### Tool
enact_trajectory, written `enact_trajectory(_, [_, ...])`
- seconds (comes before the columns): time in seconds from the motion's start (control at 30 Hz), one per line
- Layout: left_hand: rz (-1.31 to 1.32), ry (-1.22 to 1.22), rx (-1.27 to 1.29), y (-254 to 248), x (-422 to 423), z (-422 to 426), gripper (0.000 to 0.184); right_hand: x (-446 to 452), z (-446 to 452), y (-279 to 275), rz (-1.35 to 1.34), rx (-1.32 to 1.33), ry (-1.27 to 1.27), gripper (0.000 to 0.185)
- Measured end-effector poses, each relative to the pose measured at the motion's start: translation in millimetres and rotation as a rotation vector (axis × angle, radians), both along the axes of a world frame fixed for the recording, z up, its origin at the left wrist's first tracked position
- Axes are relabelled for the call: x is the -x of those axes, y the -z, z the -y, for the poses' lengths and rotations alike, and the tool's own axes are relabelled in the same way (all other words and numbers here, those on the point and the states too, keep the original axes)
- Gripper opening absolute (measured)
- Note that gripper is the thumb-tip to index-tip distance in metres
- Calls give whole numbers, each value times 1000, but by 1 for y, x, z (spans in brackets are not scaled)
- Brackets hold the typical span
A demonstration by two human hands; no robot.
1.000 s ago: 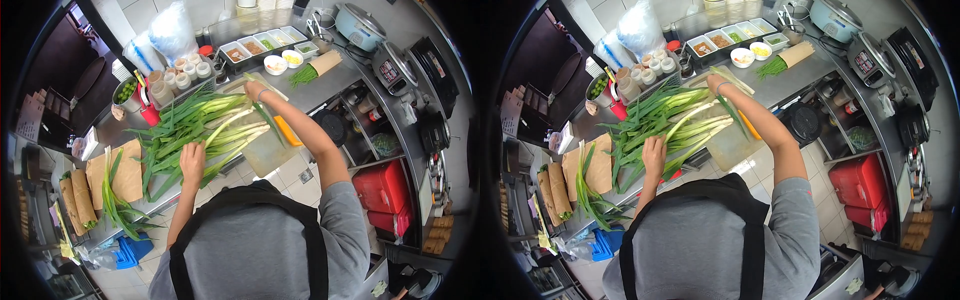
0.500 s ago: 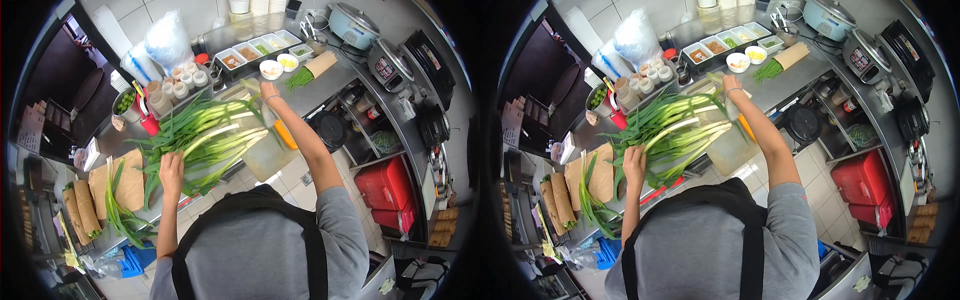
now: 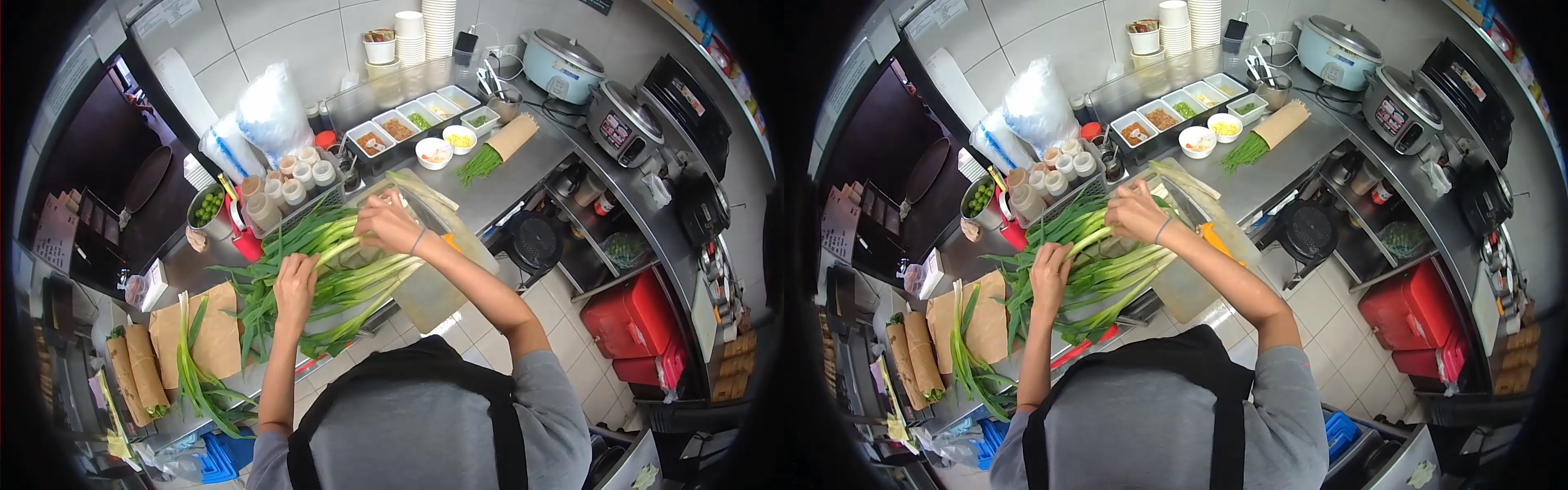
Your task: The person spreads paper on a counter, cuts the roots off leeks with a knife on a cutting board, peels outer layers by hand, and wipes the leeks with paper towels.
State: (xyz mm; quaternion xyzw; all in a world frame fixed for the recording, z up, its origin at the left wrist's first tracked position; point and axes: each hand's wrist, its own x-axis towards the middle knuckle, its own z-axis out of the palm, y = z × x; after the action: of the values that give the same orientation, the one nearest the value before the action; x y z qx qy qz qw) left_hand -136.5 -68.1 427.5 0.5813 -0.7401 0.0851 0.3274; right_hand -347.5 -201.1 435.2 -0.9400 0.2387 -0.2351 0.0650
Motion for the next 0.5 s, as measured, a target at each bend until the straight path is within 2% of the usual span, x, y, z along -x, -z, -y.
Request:
enact_trajectory(0.03, [8,6,-2,-1,1,0,30,0,2,0,-49,-27,18,14])
enact_trajectory(0.13, [12,9,15,-6,1,-1,29,3,14,-2,160,-133,-20,9])
enact_trajectory(0.2, [-18,4,53,-14,-3,-2,26,15,35,-22,275,-187,150,5])
enact_trajectory(0.27, [-234,-29,118,-30,-18,-4,20,43,60,-41,593,-446,166,3])
enact_trajectory(0.33, [-335,-101,192,-60,-40,-11,17,63,81,-37,597,-465,311,5])
enact_trajectory(0.43, [-632,-174,278,-112,-78,-34,17,54,79,6,330,-364,545,9])
enact_trajectory(0.5, [-771,-251,397,-153,-100,-60,21,39,76,51,75,-265,611,17])
